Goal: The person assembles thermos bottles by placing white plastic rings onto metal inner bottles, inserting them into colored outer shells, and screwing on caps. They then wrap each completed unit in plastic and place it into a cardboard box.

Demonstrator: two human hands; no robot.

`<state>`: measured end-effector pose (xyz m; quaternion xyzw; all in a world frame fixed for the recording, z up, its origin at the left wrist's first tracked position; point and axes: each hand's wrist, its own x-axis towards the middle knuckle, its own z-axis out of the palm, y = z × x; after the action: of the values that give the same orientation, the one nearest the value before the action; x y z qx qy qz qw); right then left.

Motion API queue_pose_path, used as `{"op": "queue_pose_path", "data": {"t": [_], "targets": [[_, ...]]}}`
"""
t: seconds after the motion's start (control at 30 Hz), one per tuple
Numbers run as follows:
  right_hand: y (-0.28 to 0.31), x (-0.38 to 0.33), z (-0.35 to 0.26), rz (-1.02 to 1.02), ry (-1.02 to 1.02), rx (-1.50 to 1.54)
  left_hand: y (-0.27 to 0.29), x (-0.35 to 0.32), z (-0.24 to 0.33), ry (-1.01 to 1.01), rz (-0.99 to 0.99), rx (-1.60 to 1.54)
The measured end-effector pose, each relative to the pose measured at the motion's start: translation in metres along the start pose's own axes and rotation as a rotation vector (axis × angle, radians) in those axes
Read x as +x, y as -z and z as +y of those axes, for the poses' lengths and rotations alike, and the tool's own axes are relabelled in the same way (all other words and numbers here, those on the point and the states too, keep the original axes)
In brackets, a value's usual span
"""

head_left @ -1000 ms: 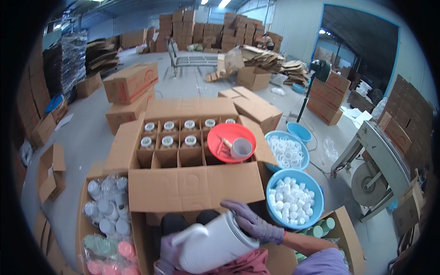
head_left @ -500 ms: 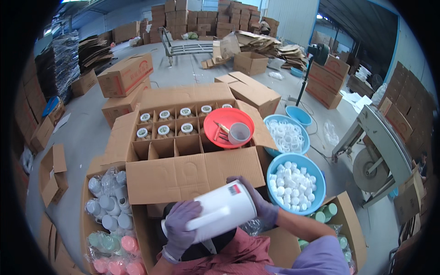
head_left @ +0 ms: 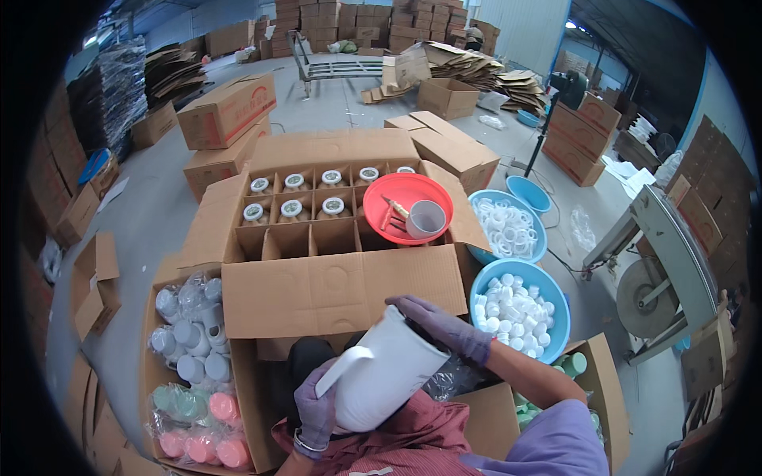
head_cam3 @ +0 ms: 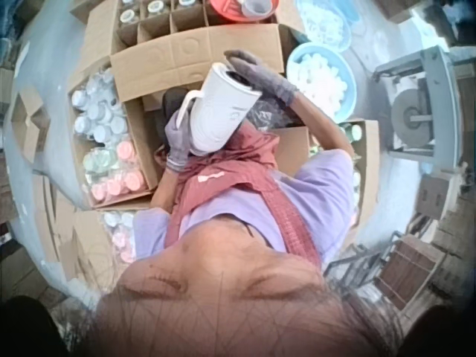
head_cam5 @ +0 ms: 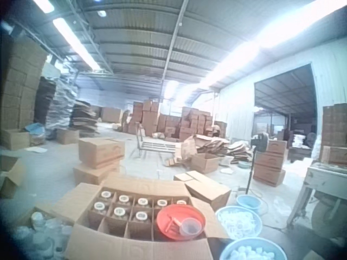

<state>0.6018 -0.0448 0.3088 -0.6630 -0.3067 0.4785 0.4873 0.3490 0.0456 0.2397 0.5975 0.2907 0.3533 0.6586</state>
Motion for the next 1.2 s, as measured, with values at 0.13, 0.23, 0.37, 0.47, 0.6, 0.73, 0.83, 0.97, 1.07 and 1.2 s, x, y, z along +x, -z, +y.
{"op": "queue_pose_path", "data": {"t": [0.13, 0.23, 0.37, 0.47, 0.6, 0.73, 0.83, 0.97, 1.07, 1.2], "targets": [[0.014, 0.003, 0.04, -0.173, 0.431, -0.534, 0.027, -0.022, -0.043, -0.01, 0.002, 0.289], [-0.013, -0.006, 0.035, -0.322, 0.532, -0.682, 0.041, -0.004, -0.013, -0.127, -0.273, 0.624], [-0.022, 0.003, 0.013, -0.435, 0.58, -0.855, 0.059, 0.029, 0.027, 0.379, -0.713, 0.468], [-0.029, 0.018, 0.016, -0.551, 0.64, -1.053, 0.064, 0.036, 0.031, 0.558, -0.887, 0.424], [-0.027, 0.028, 0.007, -0.712, 0.723, -0.941, 0.07, 0.041, 0.029, 0.616, -0.959, 0.396], [-0.051, 0.023, -0.012, -0.705, 1.032, -1.229, 0.092, 0.036, -0.002, 0.586, -0.921, 0.228], [-0.067, 0.008, -0.005, -0.705, 0.853, -1.247, 0.085, 0.036, 0.016, 0.721, -0.981, 0.46], [-0.063, 0.009, -0.001, -0.585, 0.847, -0.855, 0.091, 0.031, 0.015, 0.523, -1.01, 0.643], [-0.001, -0.002, 0.038, -0.102, 0.542, -0.459, 0.112, 0.014, -0.005, 0.602, -0.819, 0.642], [0.154, -0.012, 0.168, 0.659, 0.032, -0.569, 0.14, -0.011, -0.031, 0.666, -0.294, -0.008]]}}
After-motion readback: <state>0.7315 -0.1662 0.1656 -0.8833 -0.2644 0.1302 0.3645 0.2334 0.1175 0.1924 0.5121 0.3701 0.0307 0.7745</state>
